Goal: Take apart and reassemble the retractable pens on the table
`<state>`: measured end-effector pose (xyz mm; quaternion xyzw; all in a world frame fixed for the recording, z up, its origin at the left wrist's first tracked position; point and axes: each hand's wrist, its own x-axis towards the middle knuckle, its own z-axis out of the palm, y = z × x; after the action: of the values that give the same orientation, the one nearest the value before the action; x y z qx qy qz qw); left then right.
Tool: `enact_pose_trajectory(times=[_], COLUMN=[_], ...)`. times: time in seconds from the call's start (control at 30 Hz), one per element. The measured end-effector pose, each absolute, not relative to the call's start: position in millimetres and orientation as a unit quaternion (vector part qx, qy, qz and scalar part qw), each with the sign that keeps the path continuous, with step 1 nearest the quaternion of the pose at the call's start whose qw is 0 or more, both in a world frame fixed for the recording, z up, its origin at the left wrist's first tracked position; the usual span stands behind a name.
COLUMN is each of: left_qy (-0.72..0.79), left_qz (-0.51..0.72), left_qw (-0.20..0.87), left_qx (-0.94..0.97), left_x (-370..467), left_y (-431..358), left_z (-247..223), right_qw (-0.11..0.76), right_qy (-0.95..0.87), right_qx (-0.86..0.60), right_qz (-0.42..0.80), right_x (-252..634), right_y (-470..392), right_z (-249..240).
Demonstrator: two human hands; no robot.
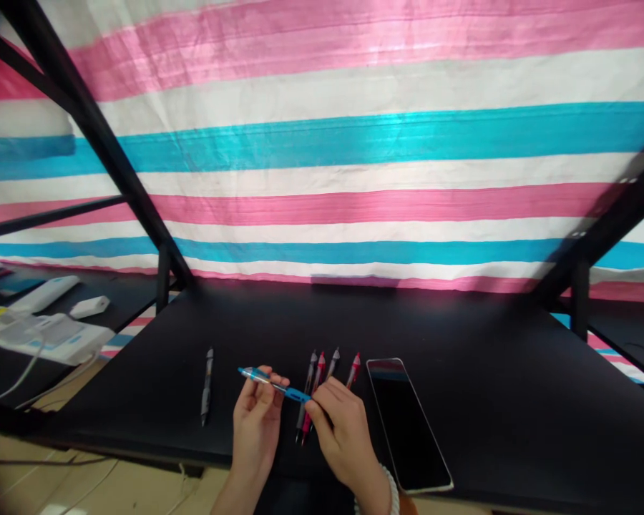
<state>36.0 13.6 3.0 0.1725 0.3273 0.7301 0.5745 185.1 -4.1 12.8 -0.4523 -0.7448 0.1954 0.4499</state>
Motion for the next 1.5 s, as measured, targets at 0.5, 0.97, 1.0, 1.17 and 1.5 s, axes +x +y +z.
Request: enact_pose_trajectory(times=[0.5, 0.97, 1.0, 1.17, 1.5], left_qy=[0.319, 0.33, 0.33, 0.336, 0.356], left_qz=[0.737, 0.69, 0.685, 0.657, 0.647], left_qw=[0.544, 0.555, 0.558, 0.578, 0.55], left_qx=[0.246, 0.327, 0.333, 0.348, 0.391], left_x=[15, 0, 0, -5, -37], left_y=[16, 27, 28, 28, 35], left_z=[33, 40, 40, 41, 44], right_qw=[0.478, 0.485, 0.485, 0.488, 0.471], right_qy=[-0.739, -0.732, -0.731, -0.726, -0.731], right_qx=[-0.395, -0.394, -0.396, -0.402, -0.411], right_qz=[0.264, 0.271, 0.271, 0.271, 0.272], right_x=[189, 188, 188, 187, 187], right_y=[-8, -9, -9, -10, -9], right_z=[15, 13, 13, 14, 11])
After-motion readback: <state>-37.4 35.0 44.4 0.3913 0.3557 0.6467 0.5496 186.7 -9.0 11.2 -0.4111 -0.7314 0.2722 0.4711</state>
